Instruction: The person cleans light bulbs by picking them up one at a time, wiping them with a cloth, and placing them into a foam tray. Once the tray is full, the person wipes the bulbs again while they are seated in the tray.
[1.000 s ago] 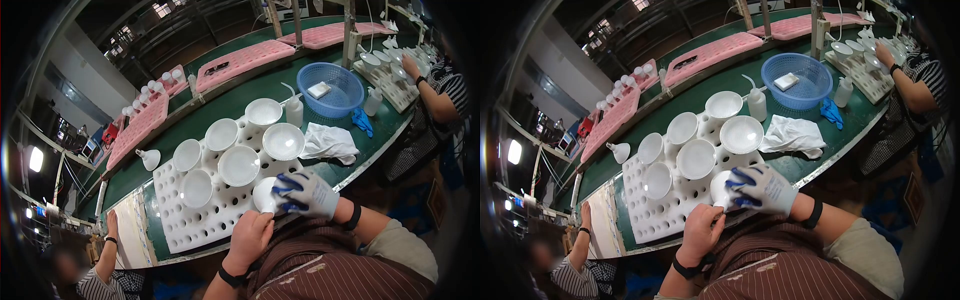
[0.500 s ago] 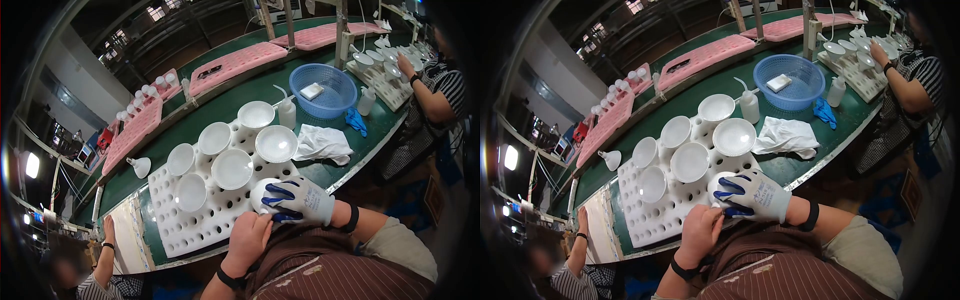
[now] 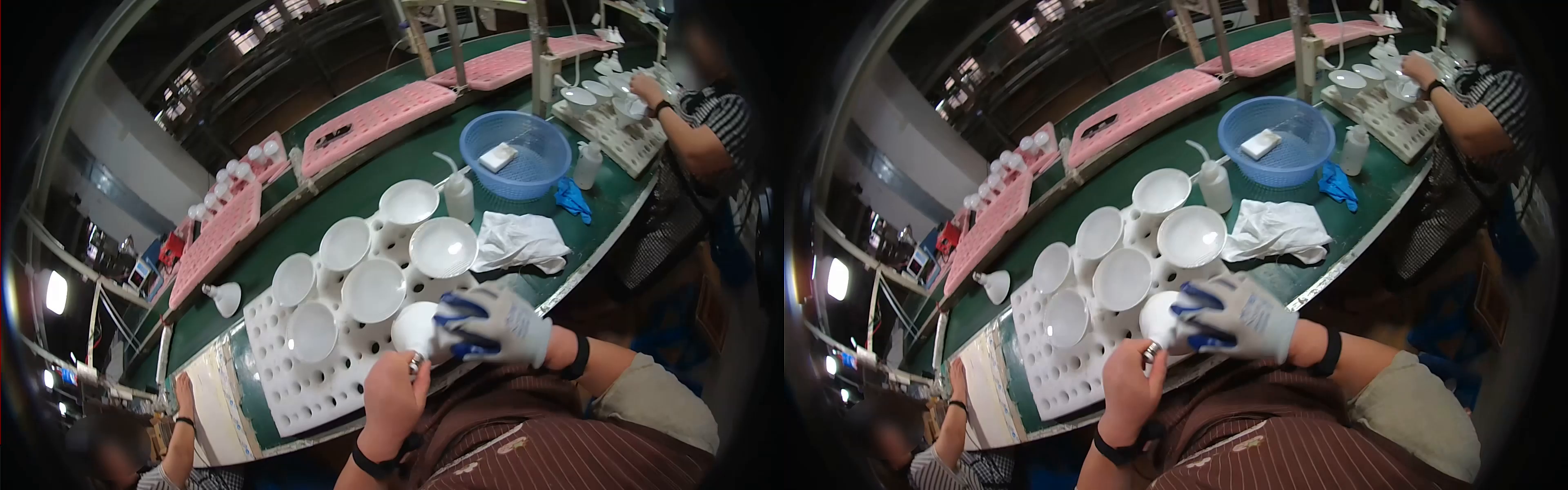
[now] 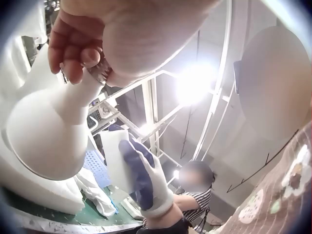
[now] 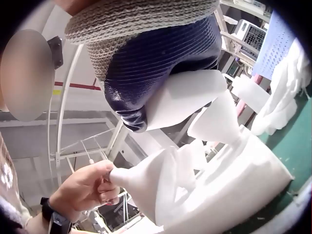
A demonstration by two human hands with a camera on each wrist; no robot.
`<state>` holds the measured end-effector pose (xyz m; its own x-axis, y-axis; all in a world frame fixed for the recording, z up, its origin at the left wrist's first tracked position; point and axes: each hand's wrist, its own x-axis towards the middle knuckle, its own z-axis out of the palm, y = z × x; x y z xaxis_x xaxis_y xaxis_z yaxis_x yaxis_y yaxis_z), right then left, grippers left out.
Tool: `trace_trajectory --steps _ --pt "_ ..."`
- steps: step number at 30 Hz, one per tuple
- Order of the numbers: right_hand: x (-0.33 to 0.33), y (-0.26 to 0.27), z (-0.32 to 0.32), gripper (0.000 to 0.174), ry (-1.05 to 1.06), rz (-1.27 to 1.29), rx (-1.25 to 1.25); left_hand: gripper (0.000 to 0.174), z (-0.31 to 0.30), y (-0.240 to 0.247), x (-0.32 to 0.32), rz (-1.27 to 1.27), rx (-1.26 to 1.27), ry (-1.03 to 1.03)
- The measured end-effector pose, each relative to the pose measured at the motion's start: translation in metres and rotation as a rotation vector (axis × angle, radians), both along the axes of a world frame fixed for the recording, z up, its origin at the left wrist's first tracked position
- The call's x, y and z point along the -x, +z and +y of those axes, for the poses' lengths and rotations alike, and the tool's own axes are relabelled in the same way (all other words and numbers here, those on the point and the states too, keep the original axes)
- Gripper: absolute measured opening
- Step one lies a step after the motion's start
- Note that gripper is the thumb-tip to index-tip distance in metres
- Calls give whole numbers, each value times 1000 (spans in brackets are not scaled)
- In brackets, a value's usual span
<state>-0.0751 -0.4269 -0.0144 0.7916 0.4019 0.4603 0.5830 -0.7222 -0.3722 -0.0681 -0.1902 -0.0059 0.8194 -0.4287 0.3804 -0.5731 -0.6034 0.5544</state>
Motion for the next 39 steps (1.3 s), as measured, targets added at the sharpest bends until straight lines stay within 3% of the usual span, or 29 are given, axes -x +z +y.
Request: trace_trajectory --steps 1,3,5,6,7,9,11,14,19,22,25,27,28,32,35,39 --pt "-1 -3 4 46 87 -7 43 23 -3 -1 -1 -107 -92 -141" --pt "-2 -20 9 45 136 16 -15 26 -5 -6 0 -118 -99 -207" --pt "-8 -31 -8 46 25 -5 38 26 2 -6 3 -83 -134 -254" --pt "-10 -41 -16 46 -20 72 28 16 3 -3 8 -8 -93 -191" --pt "-15 -44 -26 47 -74 131 21 16 5 -2 11 -53 -118 -130" --pt "-13 -41 -33 49 -122 56 -40 18 4 -5 18 218 60 116" --pt "-10 -25 -25 50 -77 47 -82 20 4 -9 12 312 52 202" --pt "-8 -3 -11 49 -12 -46 -40 21 -4 7 -1 63 66 60" --pt "-10 -17 2 45 124 1 72 22 -3 5 -6 -61 -114 -189" --pt "-10 -38 -20 47 -25 14 49 23 2 -2 0 -149 -143 -246" --pt "-7 -35 -36 47 -206 120 -40 23 4 -5 15 -121 -72 -112" --pt "-2 -28 -35 51 -183 40 -43 23 2 -6 20 418 69 247" --pt "-2 -23 -30 53 -125 2 -28 22 2 -6 14 236 89 187" --pt "-4 -6 -3 54 0 -63 25 20 2 -1 6 165 74 108" --pt "-6 -11 12 50 145 12 78 19 0 -4 -1 -94 -66 -43" --pt "-11 -34 -13 46 -58 -4 72 19 10 -7 2 -122 -144 -145"
